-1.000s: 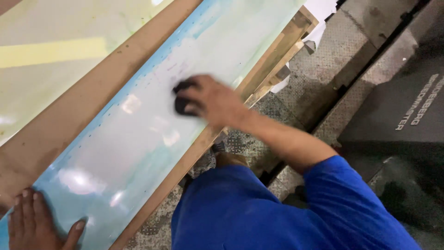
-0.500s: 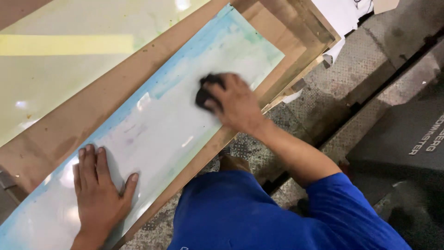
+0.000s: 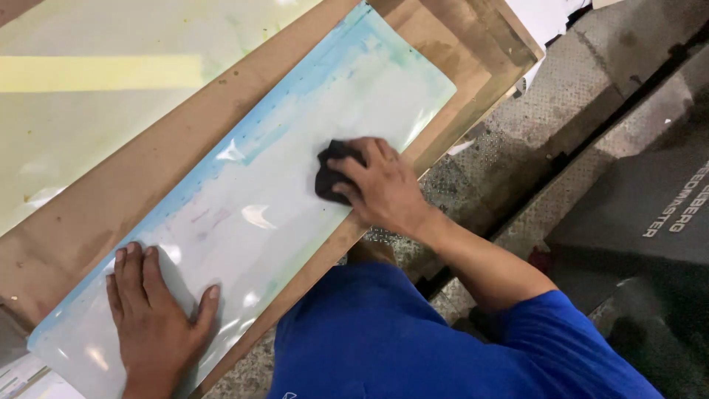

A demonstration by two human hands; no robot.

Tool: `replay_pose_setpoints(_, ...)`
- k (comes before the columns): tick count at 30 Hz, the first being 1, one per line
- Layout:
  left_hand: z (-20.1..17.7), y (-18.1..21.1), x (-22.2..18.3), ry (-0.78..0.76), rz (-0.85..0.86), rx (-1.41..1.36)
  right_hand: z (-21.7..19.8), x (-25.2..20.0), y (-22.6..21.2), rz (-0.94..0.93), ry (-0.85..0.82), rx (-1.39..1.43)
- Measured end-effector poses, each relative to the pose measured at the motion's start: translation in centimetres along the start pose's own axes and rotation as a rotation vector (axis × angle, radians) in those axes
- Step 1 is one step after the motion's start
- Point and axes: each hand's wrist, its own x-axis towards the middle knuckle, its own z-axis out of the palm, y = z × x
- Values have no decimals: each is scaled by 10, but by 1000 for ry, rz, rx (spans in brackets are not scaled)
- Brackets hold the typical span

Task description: Cleaning a printing plate with a cloth and solvent.

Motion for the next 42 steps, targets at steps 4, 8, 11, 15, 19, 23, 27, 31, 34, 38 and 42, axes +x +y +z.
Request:
replay_pose_setpoints(4, -1, 0, 1, -14, 19, -28, -5, 8, 81, 122, 52, -10)
replay_pose_setpoints(8, -2, -3, -1, -20, 9, 0, -10, 29, 143, 325, 219, -106)
replay_pose_setpoints(11, 2, -1, 2, 20, 25, 3, 0, 16, 46, 241, 157, -131)
replay_pose_setpoints(15, 0, 0, -1, 32, 33, 10, 11, -19, -57, -185, -67, 219)
replay_pose_setpoints(19, -1, 1, 3, 26, 37, 4, 10, 22, 27, -78, -51, 180)
replay_pose_setpoints(23, -2, 3, 1, 50, 53, 2, 7, 74, 129, 193, 244, -6)
replay_pose_setpoints(27, -3, 3, 2, 85, 80, -9, 29, 66, 18, 295, 212, -20)
replay_pose_setpoints(31, 1, 4, 2, 78, 69, -30, 50, 37, -77, -313, -209, 288)
replay_pose_setpoints(34, 1, 1, 6, 80, 82, -41, 57, 65, -41, -449, -256, 359)
replay_pose_setpoints(38, -3, 1, 5, 68, 69, -24, 54, 120, 100, 65, 180, 119)
replay_pose_setpoints(42, -11, 0, -5, 46, 54, 11, 90, 135, 109, 259, 365, -74)
